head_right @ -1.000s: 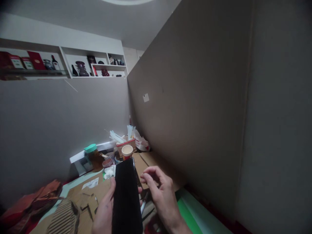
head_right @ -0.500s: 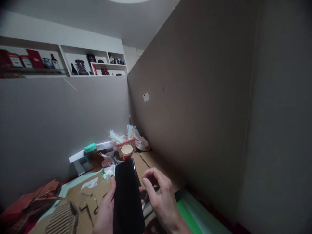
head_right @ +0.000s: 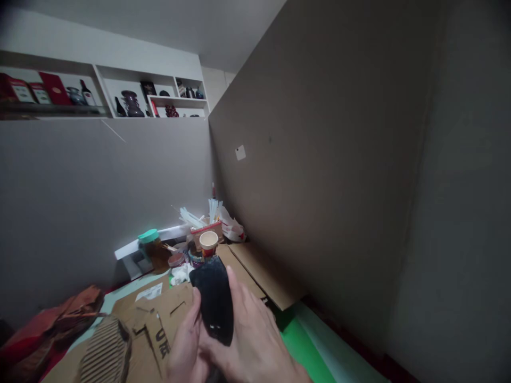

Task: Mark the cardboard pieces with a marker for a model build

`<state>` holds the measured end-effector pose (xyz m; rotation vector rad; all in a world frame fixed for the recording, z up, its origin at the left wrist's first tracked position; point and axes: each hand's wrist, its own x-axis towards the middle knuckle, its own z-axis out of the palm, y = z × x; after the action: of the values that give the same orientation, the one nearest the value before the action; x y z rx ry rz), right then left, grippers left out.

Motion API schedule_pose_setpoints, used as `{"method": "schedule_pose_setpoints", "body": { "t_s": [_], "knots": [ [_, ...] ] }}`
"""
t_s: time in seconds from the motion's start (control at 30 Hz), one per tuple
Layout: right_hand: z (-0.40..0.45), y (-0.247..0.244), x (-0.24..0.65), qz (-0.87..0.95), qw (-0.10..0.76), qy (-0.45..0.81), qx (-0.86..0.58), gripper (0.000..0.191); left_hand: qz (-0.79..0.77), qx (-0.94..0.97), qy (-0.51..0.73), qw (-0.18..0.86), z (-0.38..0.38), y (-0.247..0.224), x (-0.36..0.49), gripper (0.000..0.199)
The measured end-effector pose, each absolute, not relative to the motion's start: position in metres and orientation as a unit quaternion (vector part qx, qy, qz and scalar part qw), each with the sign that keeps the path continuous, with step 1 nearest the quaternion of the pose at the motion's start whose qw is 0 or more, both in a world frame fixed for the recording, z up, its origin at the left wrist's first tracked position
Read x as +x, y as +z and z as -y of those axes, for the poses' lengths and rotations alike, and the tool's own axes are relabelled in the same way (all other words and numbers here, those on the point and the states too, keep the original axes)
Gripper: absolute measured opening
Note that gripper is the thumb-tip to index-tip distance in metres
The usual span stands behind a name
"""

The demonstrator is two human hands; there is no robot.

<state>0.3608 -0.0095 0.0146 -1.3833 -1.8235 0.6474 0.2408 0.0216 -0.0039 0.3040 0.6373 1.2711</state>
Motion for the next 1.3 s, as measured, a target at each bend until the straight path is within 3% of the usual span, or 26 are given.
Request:
{"method": "schedule_pose_setpoints", "body": {
  "t_s": [0.13, 0.3, 0.5, 0.67, 0.87, 1.13, 1.3],
  "knots": [
    [0.019, 0.020, 0.361, 0.727, 0.318, 0.242, -0.559, 0.105, -0.313, 0.160, 0.576, 0.738, -0.018, -0.007, 0.244, 0.056],
    [0.029, 0.020, 0.367, 0.711, 0.331, 0.216, -0.581, 0.096, -0.321, 0.242, 0.548, 0.734, -0.006, -0.014, 0.256, 0.043],
    [0.059, 0.003, 0.414, 0.705, 0.325, 0.174, -0.606, 0.095, -0.370, 0.420, 0.447, 0.698, -0.008, -0.001, 0.240, 0.043],
    [0.091, -0.026, 0.470, 0.705, 0.227, 0.150, -0.655, 0.092, -0.510, 0.570, 0.424, 0.485, -0.036, 0.015, 0.179, 0.029],
    [0.090, -0.043, 0.488, 0.723, 0.131, 0.117, -0.668, 0.092, -0.605, 0.731, 0.203, 0.242, -0.027, 0.015, 0.161, 0.019],
    [0.061, -0.044, 0.478, 0.723, 0.087, 0.077, -0.681, 0.088, -0.690, 0.715, 0.099, 0.050, -0.027, 0.025, 0.127, 0.018],
    [0.048, -0.056, 0.484, 0.730, 0.089, 0.051, -0.675, 0.087, -0.723, 0.686, 0.078, 0.014, -0.035, 0.021, 0.103, 0.027]
  ]
}}
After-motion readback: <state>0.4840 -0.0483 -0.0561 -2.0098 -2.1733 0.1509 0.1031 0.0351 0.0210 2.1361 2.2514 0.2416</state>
